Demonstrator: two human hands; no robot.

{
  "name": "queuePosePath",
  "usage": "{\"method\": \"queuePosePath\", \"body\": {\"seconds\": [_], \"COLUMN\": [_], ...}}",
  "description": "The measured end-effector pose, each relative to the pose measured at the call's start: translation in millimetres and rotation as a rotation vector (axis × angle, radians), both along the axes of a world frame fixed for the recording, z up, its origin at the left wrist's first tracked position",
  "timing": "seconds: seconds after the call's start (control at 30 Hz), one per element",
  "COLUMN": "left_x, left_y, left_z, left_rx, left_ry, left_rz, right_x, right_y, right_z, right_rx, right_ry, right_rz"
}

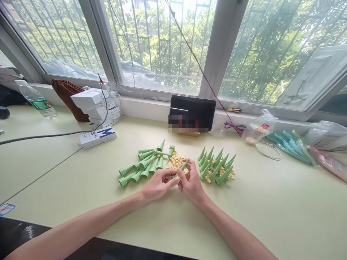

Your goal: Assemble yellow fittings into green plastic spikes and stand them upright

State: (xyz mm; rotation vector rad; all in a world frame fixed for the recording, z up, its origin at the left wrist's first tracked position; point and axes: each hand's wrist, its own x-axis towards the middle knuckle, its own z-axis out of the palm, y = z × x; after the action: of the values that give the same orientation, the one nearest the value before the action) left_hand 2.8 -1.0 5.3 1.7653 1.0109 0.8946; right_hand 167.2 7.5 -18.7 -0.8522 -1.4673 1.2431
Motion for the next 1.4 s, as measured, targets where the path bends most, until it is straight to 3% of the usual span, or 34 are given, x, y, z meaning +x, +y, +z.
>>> {"method": "queuePosePath", "body": {"seconds": [0.53, 1.2, 1.4], "left_x": [-0.6, 1.1, 1.7], "left_y": [0.9, -1.8, -1.7], "left_z": [-2.5, 5.4, 3.5], "left_rx": [0.143, 0.129, 0.142], "left_ry": [0.155, 0.029, 0.042], "left_rz": [0.106, -0.003, 0.056], "right_x": [2.3, 5.5, 5.7], "right_y": [1.0, 2.8, 2.7], "right_z": [-0.7, 0.6, 2.2], "right_rx": [0.064, 0.043, 0.057], "right_ry": [-0.017, 0.062, 0.044], "right_rz": [0.067, 0.005, 0.043]}}
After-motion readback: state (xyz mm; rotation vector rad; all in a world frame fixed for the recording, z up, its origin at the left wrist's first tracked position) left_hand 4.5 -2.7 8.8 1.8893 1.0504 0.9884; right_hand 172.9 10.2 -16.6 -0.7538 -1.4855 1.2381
